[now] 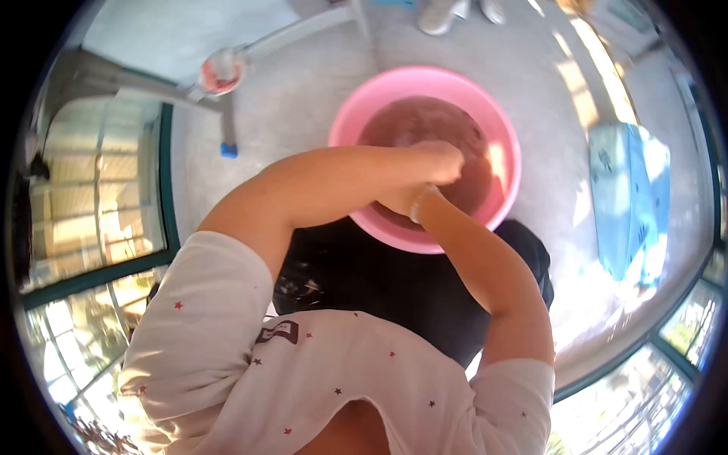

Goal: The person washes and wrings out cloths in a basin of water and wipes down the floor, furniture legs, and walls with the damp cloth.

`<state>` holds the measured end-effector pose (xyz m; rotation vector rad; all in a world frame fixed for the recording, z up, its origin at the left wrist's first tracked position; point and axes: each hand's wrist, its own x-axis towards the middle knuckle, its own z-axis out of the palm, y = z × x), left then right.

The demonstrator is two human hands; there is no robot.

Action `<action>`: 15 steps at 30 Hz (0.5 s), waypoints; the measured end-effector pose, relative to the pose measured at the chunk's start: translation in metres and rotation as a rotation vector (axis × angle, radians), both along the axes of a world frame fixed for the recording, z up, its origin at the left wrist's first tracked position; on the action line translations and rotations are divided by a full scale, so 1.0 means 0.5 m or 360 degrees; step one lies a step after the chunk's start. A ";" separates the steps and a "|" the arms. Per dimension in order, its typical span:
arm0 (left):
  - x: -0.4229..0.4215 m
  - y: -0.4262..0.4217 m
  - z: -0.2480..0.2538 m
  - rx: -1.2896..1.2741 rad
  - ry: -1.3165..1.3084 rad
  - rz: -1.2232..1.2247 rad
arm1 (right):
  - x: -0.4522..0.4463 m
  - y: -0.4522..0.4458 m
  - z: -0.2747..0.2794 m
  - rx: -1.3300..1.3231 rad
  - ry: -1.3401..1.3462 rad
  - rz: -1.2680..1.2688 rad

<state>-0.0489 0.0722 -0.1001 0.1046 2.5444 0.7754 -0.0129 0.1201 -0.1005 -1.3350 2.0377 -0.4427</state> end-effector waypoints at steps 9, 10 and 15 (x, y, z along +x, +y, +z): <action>0.203 -0.250 0.284 0.1696 -0.0427 0.0866 | 0.060 0.062 0.203 -0.1749 -0.0904 -0.1065; 0.243 -0.275 0.279 0.1938 -0.0462 0.0931 | 0.057 0.053 0.196 -0.1608 -0.1306 -0.0989; 0.453 -0.413 0.164 0.2973 0.0030 0.1831 | 0.133 -0.075 0.185 -0.1115 -0.2533 -0.0875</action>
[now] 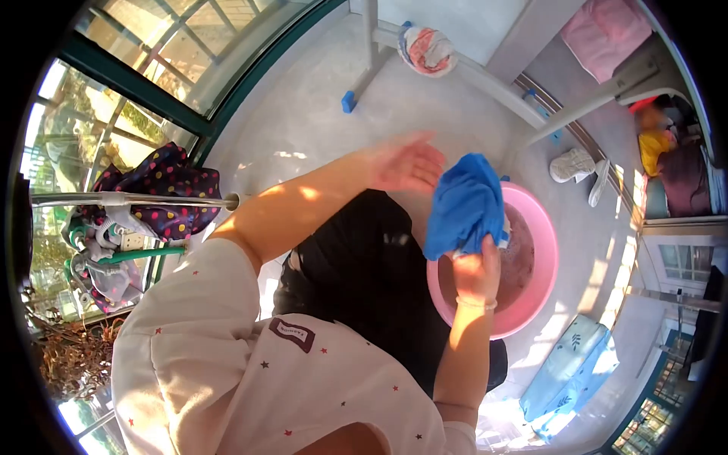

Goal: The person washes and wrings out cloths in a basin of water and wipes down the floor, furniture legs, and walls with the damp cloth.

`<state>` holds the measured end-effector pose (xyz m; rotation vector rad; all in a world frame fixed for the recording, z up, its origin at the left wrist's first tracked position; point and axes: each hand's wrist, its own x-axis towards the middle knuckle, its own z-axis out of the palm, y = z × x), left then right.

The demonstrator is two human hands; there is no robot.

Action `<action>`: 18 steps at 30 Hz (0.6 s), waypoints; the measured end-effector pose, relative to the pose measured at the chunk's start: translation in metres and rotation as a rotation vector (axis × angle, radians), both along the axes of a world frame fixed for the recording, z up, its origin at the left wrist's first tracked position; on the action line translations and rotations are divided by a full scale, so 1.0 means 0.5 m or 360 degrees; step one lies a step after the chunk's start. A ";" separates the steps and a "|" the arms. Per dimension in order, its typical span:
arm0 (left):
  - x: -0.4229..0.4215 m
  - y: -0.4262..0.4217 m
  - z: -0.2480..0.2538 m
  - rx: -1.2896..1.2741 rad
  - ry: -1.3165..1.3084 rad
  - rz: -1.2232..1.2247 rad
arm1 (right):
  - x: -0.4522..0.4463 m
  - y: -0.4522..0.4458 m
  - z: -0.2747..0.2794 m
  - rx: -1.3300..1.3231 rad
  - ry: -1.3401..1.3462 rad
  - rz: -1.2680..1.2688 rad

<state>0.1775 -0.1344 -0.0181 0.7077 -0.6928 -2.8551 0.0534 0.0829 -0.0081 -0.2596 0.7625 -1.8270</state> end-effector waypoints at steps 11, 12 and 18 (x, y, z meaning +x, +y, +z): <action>0.526 -0.124 -0.447 -0.2641 -0.2670 0.0557 | 0.060 -0.371 -0.216 0.0220 0.3283 0.0619; 0.527 -0.107 -0.449 -0.2710 -0.2762 0.0496 | 0.066 -0.396 -0.270 0.0019 0.3214 0.0859; 0.511 -0.108 -0.420 -0.2432 -0.2890 0.0256 | 0.182 -0.529 -0.340 -0.0814 0.3708 0.1611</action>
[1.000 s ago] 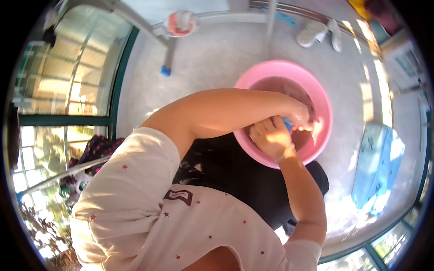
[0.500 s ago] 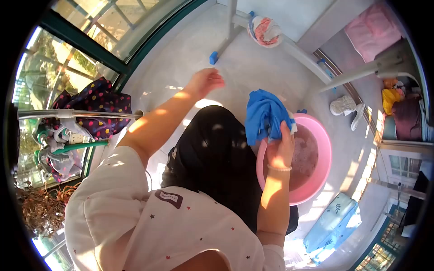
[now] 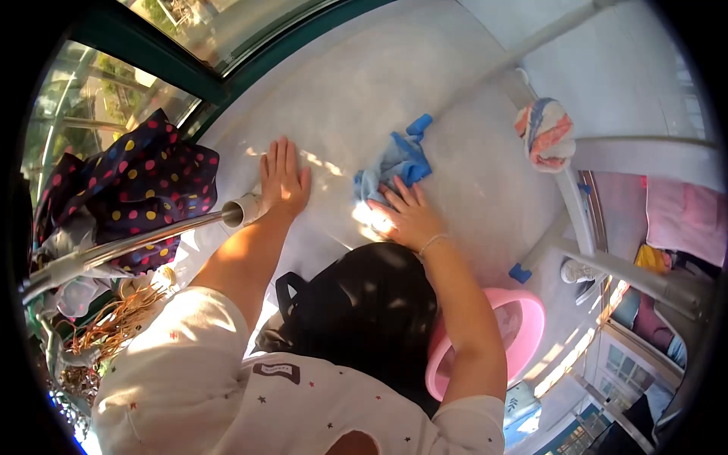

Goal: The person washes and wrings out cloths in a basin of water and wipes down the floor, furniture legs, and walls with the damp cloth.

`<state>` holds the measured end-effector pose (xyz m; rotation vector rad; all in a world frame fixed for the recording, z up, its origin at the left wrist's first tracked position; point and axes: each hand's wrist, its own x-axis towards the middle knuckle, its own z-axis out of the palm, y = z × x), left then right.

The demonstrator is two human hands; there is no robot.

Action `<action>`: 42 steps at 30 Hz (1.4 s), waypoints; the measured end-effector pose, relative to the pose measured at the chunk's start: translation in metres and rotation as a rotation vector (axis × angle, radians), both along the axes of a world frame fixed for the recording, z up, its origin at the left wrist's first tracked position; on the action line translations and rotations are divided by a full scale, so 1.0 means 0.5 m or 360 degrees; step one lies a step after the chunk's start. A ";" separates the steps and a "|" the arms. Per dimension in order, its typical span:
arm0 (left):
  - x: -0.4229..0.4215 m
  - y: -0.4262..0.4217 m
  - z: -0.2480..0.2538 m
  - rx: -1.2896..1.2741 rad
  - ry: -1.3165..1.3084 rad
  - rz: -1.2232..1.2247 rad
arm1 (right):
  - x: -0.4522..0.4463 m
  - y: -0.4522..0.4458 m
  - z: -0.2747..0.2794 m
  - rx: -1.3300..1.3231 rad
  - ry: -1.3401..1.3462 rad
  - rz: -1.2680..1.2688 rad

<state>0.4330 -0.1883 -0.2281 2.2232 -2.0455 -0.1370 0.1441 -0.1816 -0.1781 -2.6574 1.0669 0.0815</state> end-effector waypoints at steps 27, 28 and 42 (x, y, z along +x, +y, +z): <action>0.013 -0.007 -0.019 -0.0151 0.0189 -0.0027 | 0.740 -0.202 -0.039 0.0872 -0.1617 -0.1341; 0.014 -0.011 -0.007 -0.0217 0.0173 -0.0049 | 0.743 -0.176 -0.014 0.1338 -0.1604 -0.1314; 0.012 -0.021 0.023 0.0336 0.0185 0.0016 | 0.364 -0.751 -0.083 0.0249 -0.2144 -0.2158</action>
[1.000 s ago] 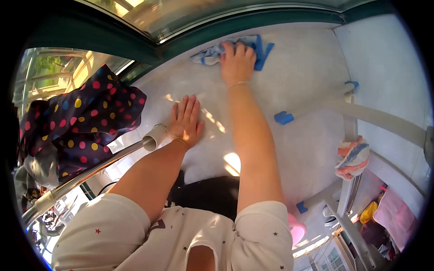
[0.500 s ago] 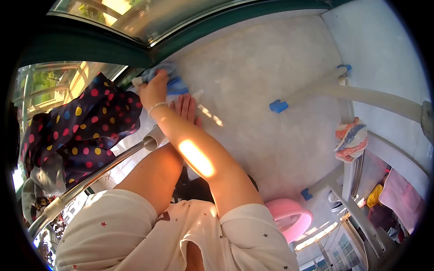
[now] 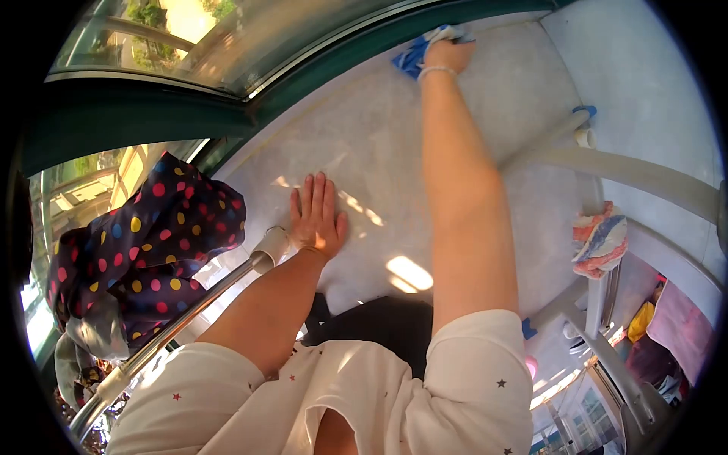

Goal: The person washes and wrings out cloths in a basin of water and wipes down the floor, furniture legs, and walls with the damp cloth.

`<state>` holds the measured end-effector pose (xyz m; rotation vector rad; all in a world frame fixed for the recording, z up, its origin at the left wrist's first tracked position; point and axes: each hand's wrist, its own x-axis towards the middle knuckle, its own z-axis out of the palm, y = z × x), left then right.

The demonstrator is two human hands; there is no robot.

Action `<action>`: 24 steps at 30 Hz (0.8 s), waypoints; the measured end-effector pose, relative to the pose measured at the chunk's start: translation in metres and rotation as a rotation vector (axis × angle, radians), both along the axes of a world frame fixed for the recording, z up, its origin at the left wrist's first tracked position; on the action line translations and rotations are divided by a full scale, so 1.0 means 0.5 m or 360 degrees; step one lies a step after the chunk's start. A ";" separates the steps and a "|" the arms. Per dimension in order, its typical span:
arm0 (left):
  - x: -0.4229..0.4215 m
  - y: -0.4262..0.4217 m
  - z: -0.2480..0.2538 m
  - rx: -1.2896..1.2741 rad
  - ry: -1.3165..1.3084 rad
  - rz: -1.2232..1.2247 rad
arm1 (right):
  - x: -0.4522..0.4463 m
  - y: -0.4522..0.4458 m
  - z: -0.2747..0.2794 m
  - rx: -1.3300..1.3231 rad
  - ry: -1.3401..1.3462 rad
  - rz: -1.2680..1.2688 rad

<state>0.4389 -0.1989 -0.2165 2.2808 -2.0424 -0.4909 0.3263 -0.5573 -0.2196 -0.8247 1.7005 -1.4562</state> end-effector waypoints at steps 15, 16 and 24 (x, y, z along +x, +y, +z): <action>0.013 0.014 -0.134 -0.0224 -0.0643 -0.0179 | 0.310 0.467 -0.002 0.0075 0.0578 0.0970; -0.004 -0.001 -0.058 0.0047 -0.0533 -0.0157 | 0.301 0.439 -0.002 0.0082 0.0635 0.0868; 0.003 -0.019 -0.034 -0.0445 -0.0054 0.0156 | 0.006 0.102 -0.036 0.0009 0.0797 0.0784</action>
